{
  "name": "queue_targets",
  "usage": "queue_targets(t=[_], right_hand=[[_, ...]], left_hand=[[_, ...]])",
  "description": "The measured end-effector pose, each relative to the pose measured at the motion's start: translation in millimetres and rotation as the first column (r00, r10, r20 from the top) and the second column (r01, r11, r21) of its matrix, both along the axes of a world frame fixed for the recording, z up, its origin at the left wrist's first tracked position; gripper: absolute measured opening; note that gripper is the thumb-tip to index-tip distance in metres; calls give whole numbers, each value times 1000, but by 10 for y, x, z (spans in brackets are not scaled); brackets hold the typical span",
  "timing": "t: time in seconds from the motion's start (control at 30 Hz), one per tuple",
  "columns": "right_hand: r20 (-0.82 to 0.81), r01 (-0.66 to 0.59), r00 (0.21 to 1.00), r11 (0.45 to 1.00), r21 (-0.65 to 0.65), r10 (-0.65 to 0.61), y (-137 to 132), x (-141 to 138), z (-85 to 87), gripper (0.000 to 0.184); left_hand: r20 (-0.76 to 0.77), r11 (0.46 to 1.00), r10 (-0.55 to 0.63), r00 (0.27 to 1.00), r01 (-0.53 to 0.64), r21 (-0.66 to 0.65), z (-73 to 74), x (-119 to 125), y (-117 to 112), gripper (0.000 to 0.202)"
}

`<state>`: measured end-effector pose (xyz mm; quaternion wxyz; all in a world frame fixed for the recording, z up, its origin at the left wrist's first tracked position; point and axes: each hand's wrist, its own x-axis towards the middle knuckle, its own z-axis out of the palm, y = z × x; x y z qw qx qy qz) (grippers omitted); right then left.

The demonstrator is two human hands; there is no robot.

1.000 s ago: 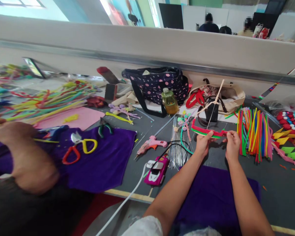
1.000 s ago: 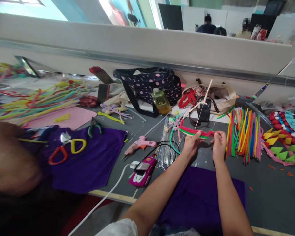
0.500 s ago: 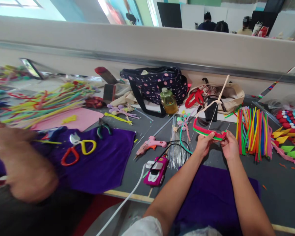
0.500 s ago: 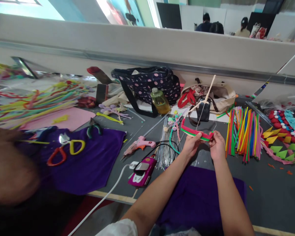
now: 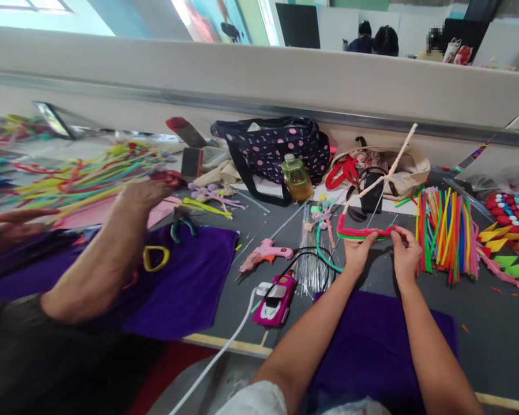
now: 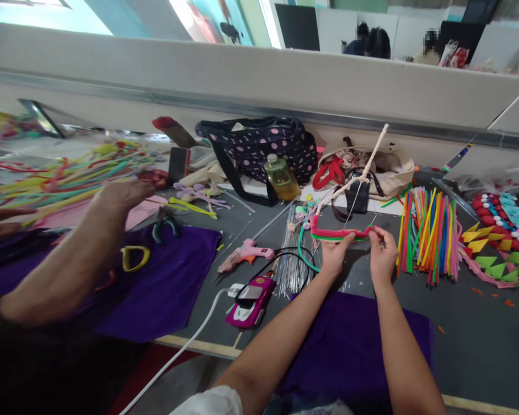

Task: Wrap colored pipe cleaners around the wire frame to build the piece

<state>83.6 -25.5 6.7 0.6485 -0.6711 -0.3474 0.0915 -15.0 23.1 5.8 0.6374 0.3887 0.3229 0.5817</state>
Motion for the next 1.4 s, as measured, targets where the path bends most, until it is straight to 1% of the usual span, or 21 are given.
queue_targets(t=[0.17, 0.23, 0.3, 0.4, 0.53, 0.67, 0.73, 0.83, 0.97, 1.03, 1.1, 1.13, 1.2, 1.3, 1.4], right_hand=[[-1, -36, 999, 999, -35, 36, 20, 23, -30, 40], [-46, -68, 997, 997, -38, 66, 30, 49, -37, 40], [-132, -120, 985, 992, -35, 114, 36, 85, -37, 39], [-290, -227, 933, 974, -22, 211, 31, 156, -23, 39], [-413, -338, 855, 941, 20, 315, 2, 230, 26, 36], [-461, -401, 803, 915, 52, 378, -23, 238, 72, 38], [-475, -430, 779, 900, 72, 409, -31, 230, 82, 38], [-488, -482, 738, 870, 100, 465, -48, 223, 92, 36], [-497, -568, 670, 812, 135, 552, -85, 208, 137, 31], [-502, -599, 640, 787, 149, 582, -101, 194, 169, 32], [-513, -610, 625, 778, 151, 589, -103, 178, 188, 34], [-519, -599, 630, 786, 149, 578, -95, 172, 187, 35], [-520, -552, 667, 822, 136, 534, -66, 167, 158, 36], [-483, -428, 770, 899, 95, 418, -6, 171, 68, 37], [-380, -301, 882, 954, 2, 279, 31, 171, -13, 37]], left_hand=[[-50, 998, -23, 998, 25, 53, -19, 15, -13, 27], [-65, 997, -38, 997, 42, 59, -40, 10, -5, 27], [-74, 995, -61, 995, 66, 69, -56, -3, 5, 28], [-86, 992, -102, 991, 108, 65, -62, -28, 16, 27], [-55, 983, -182, 982, 182, -18, -41, -51, 27, 32], [37, 963, -235, 971, 238, -127, -35, -67, 52, 39], [73, 948, -268, 961, 277, -158, -43, -79, 70, 40], [123, 922, -326, 937, 344, -178, -61, -99, 94, 39], [167, 889, -381, 909, 410, -205, -80, -119, 104, 38], [175, 876, -400, 900, 431, -217, -83, -120, 101, 39], [169, 877, -397, 902, 427, -219, -81, -115, 97, 40], [161, 887, -382, 910, 410, -214, -79, -111, 94, 41], [141, 921, -319, 937, 342, -189, -73, -98, 91, 40], [91, 970, -202, 975, 212, -116, -54, -75, 82, 36], [-6, 994, -102, 995, 102, -37, -32, -51, 60, 31]])
